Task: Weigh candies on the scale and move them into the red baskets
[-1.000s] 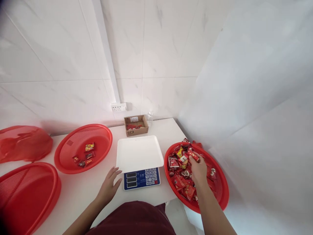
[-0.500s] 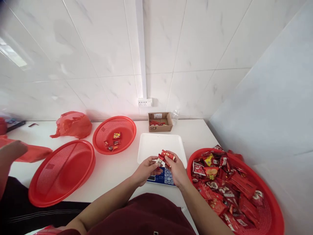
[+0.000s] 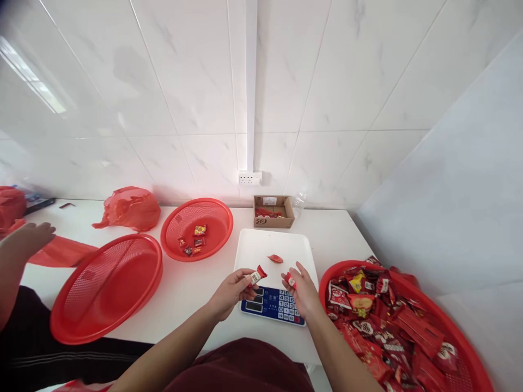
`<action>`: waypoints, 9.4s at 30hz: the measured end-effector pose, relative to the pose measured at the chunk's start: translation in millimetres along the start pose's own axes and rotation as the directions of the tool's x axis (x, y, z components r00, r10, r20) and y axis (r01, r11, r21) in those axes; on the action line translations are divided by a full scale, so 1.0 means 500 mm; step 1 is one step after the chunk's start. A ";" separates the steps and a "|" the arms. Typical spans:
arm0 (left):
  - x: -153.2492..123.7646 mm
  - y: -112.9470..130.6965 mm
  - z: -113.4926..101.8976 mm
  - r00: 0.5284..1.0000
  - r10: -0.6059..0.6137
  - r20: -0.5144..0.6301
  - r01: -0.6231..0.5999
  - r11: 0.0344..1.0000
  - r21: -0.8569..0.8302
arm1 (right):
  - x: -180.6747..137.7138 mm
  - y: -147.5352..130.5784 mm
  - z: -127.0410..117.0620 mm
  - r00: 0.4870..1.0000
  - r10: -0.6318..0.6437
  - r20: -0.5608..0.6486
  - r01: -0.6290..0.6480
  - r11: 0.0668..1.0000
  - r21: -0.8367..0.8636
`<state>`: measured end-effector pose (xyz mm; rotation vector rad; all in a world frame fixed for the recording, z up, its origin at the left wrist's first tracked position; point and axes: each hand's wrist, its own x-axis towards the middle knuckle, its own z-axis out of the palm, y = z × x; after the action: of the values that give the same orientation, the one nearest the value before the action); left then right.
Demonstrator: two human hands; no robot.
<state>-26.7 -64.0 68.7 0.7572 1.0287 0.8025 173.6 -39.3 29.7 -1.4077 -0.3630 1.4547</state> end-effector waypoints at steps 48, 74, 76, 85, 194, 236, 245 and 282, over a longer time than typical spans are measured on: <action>-0.013 0.000 0.056 0.975 -0.059 0.216 0.066 0.998 -0.025 | -0.176 -0.007 0.002 0.951 0.025 0.308 0.067 0.956 -0.285; -0.026 0.005 0.053 0.958 -0.167 0.233 0.211 0.962 -0.176 | -0.185 -0.018 0.000 0.912 0.218 0.347 -0.169 0.972 -0.166; -0.026 0.008 0.054 0.959 -0.171 0.226 0.213 0.961 -0.175 | -0.187 -0.022 0.002 0.911 0.226 0.346 -0.177 0.970 -0.168; -0.022 0.008 0.046 0.965 -0.158 0.208 0.199 0.960 -0.196 | -0.187 -0.037 0.020 0.910 0.214 0.354 -0.155 0.970 -0.190; -0.030 0.059 0.049 0.962 0.126 0.241 -0.141 0.989 0.049 | -0.185 -0.073 0.048 0.855 -0.340 0.391 0.511 0.678 -0.528; -0.023 0.049 0.046 0.976 0.031 0.217 -0.018 0.998 -0.061 | -0.173 -0.069 0.051 0.931 -0.194 0.310 0.309 0.871 -0.382; -0.024 0.046 0.049 0.967 0.034 0.251 -0.031 0.999 -0.014 | -0.171 -0.060 0.050 0.938 -0.113 0.326 0.222 0.921 -0.319; -0.018 0.044 0.044 0.973 -0.003 0.231 -0.004 1.000 0.028 | -0.169 -0.052 0.047 0.936 0.005 0.352 0.121 0.934 -0.335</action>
<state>-13.7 -64.1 98.4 0.8538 0.8322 0.6836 146.3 -86.4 103.1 -1.3954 -0.9247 1.6469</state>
